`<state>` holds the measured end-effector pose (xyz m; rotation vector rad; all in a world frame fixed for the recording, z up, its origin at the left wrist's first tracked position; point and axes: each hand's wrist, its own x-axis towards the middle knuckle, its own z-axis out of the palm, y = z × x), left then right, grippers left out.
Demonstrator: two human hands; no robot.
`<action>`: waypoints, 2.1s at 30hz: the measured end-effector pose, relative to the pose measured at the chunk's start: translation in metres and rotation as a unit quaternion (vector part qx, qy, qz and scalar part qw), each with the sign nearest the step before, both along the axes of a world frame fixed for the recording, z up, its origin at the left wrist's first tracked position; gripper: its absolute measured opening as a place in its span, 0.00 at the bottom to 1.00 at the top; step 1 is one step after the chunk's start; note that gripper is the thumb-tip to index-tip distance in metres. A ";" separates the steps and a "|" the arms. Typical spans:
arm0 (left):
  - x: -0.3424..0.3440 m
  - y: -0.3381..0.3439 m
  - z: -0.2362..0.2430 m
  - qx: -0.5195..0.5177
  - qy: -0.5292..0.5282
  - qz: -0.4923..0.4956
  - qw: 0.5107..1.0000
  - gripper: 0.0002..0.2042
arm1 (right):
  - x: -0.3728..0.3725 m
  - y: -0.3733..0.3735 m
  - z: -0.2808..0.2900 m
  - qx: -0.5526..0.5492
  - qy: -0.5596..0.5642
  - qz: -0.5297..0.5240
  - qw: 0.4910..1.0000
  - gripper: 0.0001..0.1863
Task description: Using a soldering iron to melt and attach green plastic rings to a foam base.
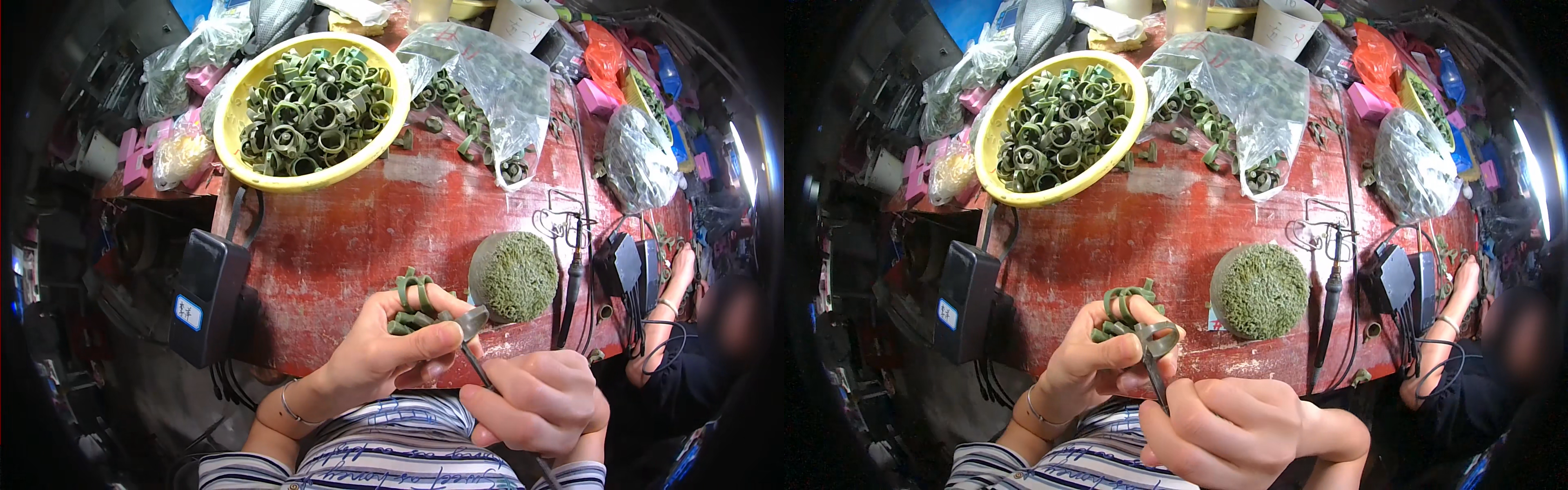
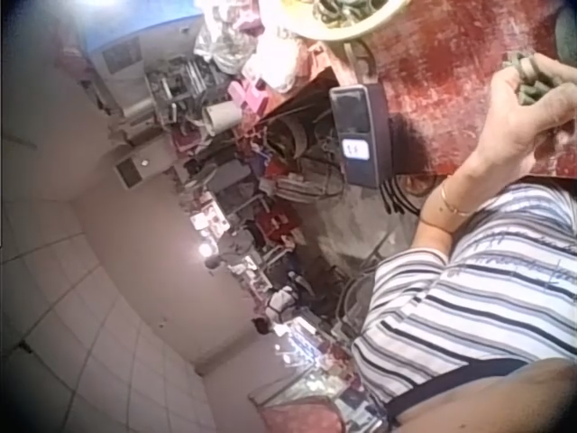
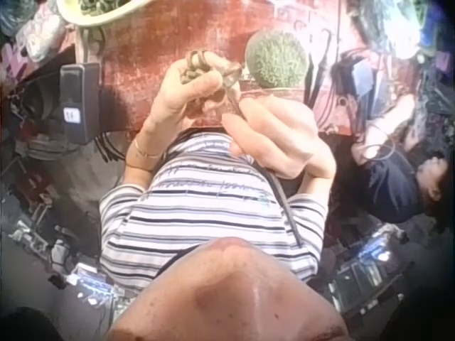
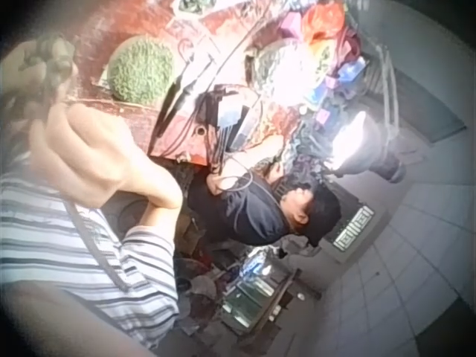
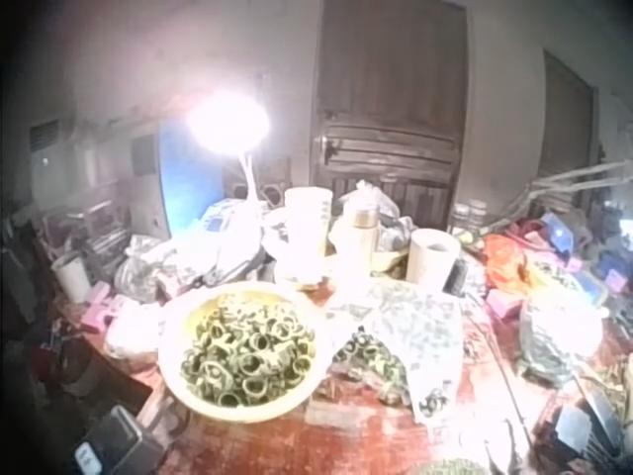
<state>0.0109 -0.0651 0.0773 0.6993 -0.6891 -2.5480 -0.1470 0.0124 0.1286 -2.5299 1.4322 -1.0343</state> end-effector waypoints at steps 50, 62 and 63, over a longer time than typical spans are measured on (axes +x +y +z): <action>0.017 -0.030 -0.031 -0.066 0.187 0.176 0.964 0.19 | 0.028 -0.040 -0.101 0.138 -0.116 -0.191 0.965 0.10; 0.005 -0.019 -0.008 -0.113 0.079 0.057 0.989 0.13 | 0.008 -0.013 -0.043 0.069 -0.297 -0.166 0.938 0.13; 0.002 -0.015 -0.005 -0.120 0.054 0.050 0.990 0.13 | 0.007 -0.011 -0.040 0.069 -0.296 -0.170 0.937 0.13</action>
